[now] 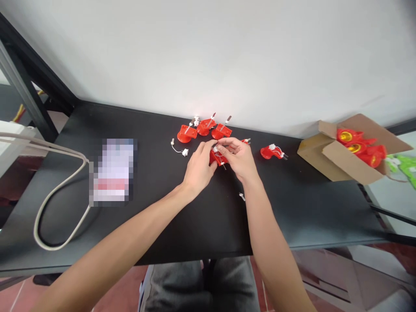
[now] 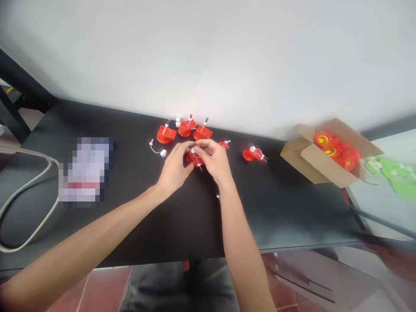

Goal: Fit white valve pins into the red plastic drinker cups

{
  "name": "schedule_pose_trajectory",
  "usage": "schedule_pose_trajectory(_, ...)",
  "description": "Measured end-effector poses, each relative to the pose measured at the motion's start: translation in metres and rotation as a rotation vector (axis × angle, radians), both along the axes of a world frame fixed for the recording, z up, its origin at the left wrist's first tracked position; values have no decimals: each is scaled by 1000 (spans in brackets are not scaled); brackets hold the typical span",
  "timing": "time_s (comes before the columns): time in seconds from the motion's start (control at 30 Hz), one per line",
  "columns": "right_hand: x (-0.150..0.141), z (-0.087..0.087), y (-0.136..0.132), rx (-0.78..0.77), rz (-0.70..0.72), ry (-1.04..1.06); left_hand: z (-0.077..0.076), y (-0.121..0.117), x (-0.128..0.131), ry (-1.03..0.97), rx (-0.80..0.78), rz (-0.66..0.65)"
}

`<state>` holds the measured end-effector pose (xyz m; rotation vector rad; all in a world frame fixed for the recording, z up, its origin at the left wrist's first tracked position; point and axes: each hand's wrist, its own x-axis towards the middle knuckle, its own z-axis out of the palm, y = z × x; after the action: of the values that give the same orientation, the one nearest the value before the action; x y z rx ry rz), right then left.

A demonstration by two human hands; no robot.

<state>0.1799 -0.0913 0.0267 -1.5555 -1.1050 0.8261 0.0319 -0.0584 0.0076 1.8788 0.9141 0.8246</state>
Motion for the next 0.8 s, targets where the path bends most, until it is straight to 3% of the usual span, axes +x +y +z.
schedule_pose_trajectory(0.5,2,0,-2,-86,28,63,3,-1,-1,42,17,-6)
schedule_pose_trajectory(0.8,4,-6,1,-9,29,-103,5,1,-1,49,10,19)
